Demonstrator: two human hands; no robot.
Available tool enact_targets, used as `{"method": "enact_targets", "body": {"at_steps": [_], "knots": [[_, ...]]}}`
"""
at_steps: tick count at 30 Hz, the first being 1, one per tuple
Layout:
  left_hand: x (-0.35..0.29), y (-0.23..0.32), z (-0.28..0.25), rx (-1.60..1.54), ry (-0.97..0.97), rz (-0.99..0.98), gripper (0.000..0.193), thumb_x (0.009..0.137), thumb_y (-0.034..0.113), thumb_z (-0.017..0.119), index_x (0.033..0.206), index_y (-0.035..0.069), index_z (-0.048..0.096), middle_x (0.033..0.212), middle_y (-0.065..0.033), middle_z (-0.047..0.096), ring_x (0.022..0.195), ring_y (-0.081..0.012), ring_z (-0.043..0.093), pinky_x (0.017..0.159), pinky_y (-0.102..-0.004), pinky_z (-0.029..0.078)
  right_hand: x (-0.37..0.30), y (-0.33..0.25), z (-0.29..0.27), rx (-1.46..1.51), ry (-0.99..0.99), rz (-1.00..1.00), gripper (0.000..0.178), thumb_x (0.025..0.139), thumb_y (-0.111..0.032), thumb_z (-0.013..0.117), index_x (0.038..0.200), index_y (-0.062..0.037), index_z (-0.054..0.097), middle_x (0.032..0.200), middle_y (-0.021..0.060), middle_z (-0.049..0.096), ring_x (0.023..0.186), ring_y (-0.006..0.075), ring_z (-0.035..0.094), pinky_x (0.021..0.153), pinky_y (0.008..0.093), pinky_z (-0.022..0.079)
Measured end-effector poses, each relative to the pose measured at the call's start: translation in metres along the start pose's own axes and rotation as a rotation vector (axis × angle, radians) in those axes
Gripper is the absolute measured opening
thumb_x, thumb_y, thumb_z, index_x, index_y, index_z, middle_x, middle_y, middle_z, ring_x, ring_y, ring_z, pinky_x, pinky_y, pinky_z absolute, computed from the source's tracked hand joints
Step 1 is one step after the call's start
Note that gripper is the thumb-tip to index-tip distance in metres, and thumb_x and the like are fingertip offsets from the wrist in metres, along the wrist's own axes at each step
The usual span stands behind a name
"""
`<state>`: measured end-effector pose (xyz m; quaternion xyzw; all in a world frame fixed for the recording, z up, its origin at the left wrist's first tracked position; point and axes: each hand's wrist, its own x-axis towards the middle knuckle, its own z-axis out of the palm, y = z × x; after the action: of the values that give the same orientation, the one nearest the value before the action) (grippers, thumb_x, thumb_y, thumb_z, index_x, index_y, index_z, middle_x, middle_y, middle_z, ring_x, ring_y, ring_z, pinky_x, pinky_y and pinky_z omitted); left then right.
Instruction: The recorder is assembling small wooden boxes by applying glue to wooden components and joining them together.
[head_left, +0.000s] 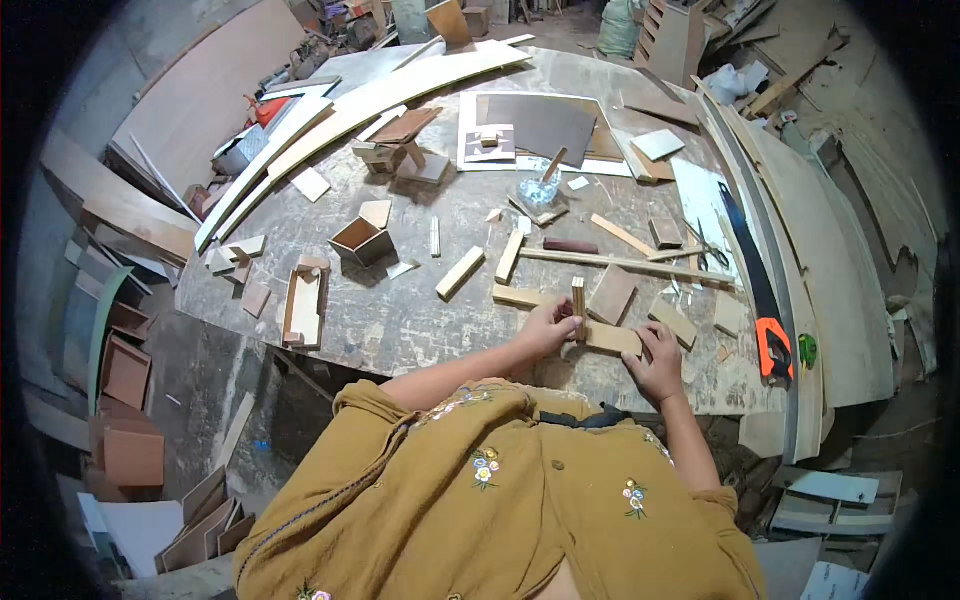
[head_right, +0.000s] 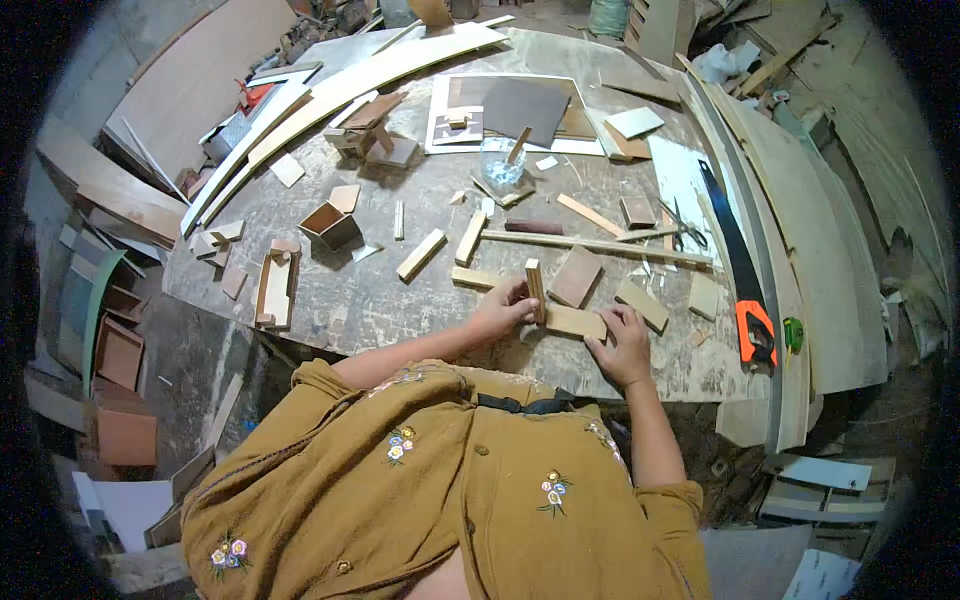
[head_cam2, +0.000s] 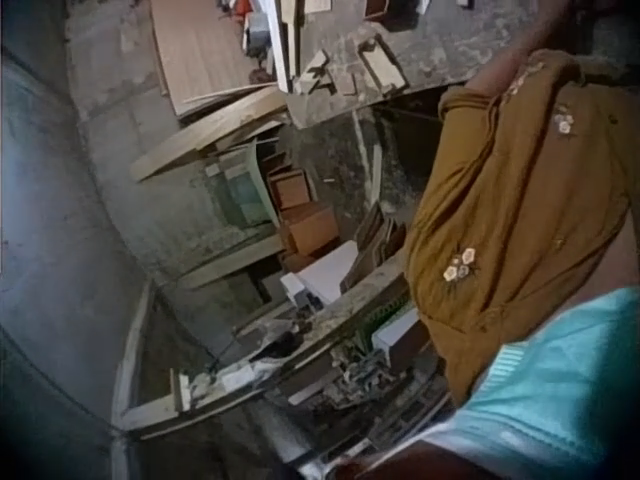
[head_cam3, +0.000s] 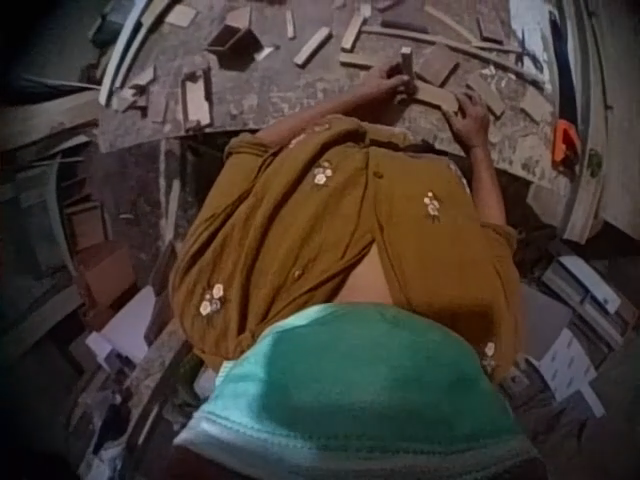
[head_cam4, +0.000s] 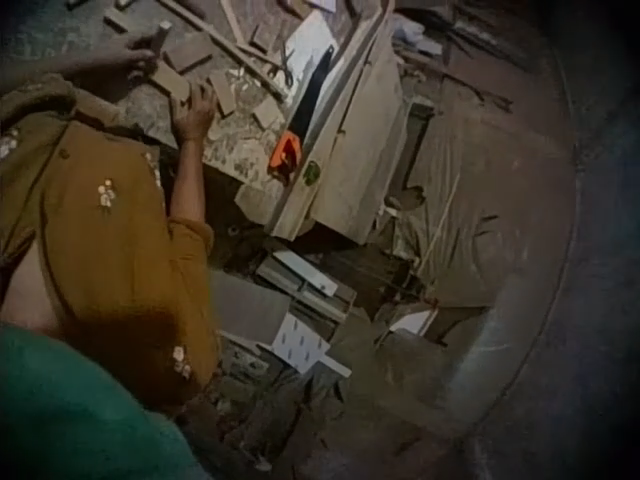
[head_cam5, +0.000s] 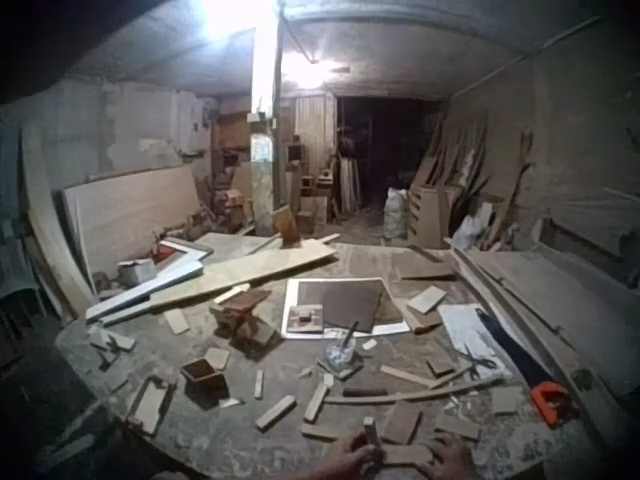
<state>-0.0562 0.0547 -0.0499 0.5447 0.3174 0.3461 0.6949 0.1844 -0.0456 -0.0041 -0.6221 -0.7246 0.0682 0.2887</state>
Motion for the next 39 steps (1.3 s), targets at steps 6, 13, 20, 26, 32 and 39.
{"method": "enact_targets", "body": {"at_steps": [6,13,20,26,32,39], "knots": [[-0.007,0.014,-0.001,0.171,0.002,0.084,0.026,0.088,0.008,0.062,0.112,0.001,0.054,0.092,-0.0065,0.062,0.082,-0.0136,0.058,0.074,-0.0299,0.050,0.000,-0.012,0.008,-0.003,0.054,0.086,0.047,0.068,-0.024,0.077,0.111,-0.0069,0.067,0.108,0.0116,0.058,0.100,0.0317,0.054,0.088,0.0418,0.045],[-0.006,0.039,-0.013,0.183,0.005,0.004,0.024,0.091,0.003,0.053,0.114,-0.001,0.052,0.100,-0.0090,0.062,0.094,-0.0166,0.058,0.087,-0.0340,0.047,0.019,-0.017,0.022,-0.021,0.017,0.134,0.047,0.069,-0.026,0.078,0.111,-0.0079,0.067,0.112,0.0104,0.057,0.103,0.0317,0.053,0.090,0.0432,0.044],[0.012,0.018,-0.037,0.234,0.192,0.165,0.025,0.086,0.004,0.053,0.110,-0.002,0.055,0.092,-0.0123,0.064,0.085,-0.0189,0.062,0.079,-0.0333,0.050,0.057,-0.019,0.037,-0.019,-0.029,0.043,0.052,0.064,-0.022,0.082,0.112,-0.0075,0.066,0.107,0.0118,0.059,0.103,0.0333,0.054,0.088,0.0431,0.045],[0.013,0.013,-0.046,0.283,0.160,0.216,0.028,0.087,0.002,0.055,0.115,-0.002,0.053,0.098,-0.0144,0.063,0.094,-0.0211,0.063,0.087,-0.0335,0.048,0.060,-0.018,0.037,0.013,-0.063,0.034,0.051,0.064,-0.025,0.083,0.109,-0.0075,0.067,0.101,0.0097,0.061,0.100,0.0306,0.055,0.086,0.0420,0.046],[0.005,0.029,-0.040,0.254,0.099,0.197,0.032,0.086,-0.003,0.055,0.118,-0.001,0.053,0.106,-0.0120,0.060,0.102,-0.0200,0.060,0.093,-0.0325,0.046,0.055,-0.022,0.040,0.006,-0.032,0.074,0.048,0.066,-0.025,0.082,0.108,-0.0064,0.067,0.101,0.0098,0.059,0.099,0.0307,0.055,0.087,0.0423,0.046],[0.001,0.018,-0.038,0.282,0.161,0.223,0.035,0.089,0.001,0.057,0.124,-0.001,0.052,0.110,-0.0134,0.063,0.104,-0.0224,0.061,0.094,-0.0334,0.045,0.053,-0.023,0.043,0.010,-0.018,0.076,0.049,0.069,-0.025,0.080,0.112,-0.0069,0.066,0.104,0.0108,0.060,0.101,0.0313,0.055,0.088,0.0416,0.046]]}}
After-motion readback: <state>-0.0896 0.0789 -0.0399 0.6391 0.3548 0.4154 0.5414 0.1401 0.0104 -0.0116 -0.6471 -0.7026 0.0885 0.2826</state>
